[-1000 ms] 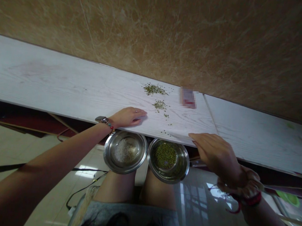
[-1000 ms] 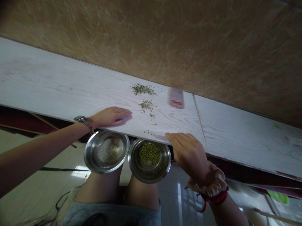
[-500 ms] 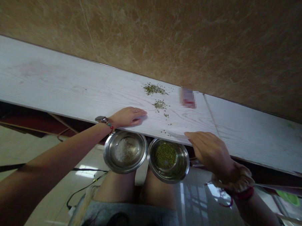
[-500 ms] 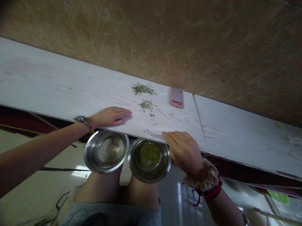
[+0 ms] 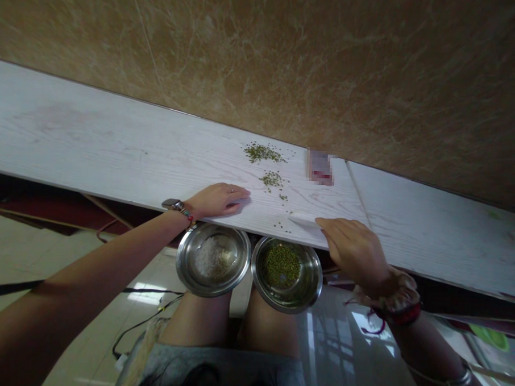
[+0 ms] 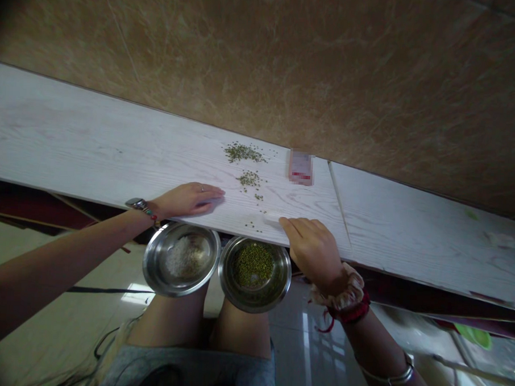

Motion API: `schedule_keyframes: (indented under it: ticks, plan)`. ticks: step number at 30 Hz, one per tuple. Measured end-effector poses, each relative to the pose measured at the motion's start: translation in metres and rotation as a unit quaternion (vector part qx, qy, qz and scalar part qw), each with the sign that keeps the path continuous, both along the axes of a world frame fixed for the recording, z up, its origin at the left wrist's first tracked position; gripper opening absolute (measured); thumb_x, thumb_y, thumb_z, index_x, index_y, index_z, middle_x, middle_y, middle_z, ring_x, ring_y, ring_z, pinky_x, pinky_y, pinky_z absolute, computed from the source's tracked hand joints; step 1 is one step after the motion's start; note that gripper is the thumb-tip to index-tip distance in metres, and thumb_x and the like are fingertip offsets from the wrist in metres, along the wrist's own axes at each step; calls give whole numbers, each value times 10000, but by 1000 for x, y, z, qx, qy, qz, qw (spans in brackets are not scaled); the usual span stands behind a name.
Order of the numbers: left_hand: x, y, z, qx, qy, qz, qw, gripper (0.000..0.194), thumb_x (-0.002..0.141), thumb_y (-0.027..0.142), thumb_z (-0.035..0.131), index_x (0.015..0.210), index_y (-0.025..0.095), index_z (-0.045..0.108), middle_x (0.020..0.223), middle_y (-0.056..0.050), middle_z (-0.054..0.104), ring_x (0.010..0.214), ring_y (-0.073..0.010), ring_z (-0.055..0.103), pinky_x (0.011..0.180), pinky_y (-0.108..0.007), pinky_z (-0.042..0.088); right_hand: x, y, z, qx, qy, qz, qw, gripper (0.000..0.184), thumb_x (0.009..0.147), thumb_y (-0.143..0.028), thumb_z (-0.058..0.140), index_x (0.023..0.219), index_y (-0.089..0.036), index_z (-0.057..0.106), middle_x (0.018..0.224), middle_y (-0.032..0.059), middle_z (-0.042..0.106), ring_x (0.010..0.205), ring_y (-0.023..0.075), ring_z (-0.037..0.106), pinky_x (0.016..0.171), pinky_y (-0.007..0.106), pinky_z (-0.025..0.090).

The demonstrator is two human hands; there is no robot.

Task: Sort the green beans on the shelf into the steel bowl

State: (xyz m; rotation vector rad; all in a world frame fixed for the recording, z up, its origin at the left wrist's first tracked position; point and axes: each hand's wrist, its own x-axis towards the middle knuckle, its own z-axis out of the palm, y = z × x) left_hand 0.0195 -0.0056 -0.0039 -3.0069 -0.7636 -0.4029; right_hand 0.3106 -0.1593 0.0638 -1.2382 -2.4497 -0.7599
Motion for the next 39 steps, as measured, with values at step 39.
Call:
schedule_keyframes:
  ticks: [39]
  plan:
    - [-1, 1, -3, 4, -13, -5, 1000, 313, 882, 259, 429, 1164, 186, 542, 1209, -77, 617, 1040, -184, 603, 919, -314, 444, -3, -3, 12, -16, -17, 35, 999, 278, 827, -27, 420, 940, -112, 659, 820, 78, 713, 710, 163, 614, 637, 298, 458]
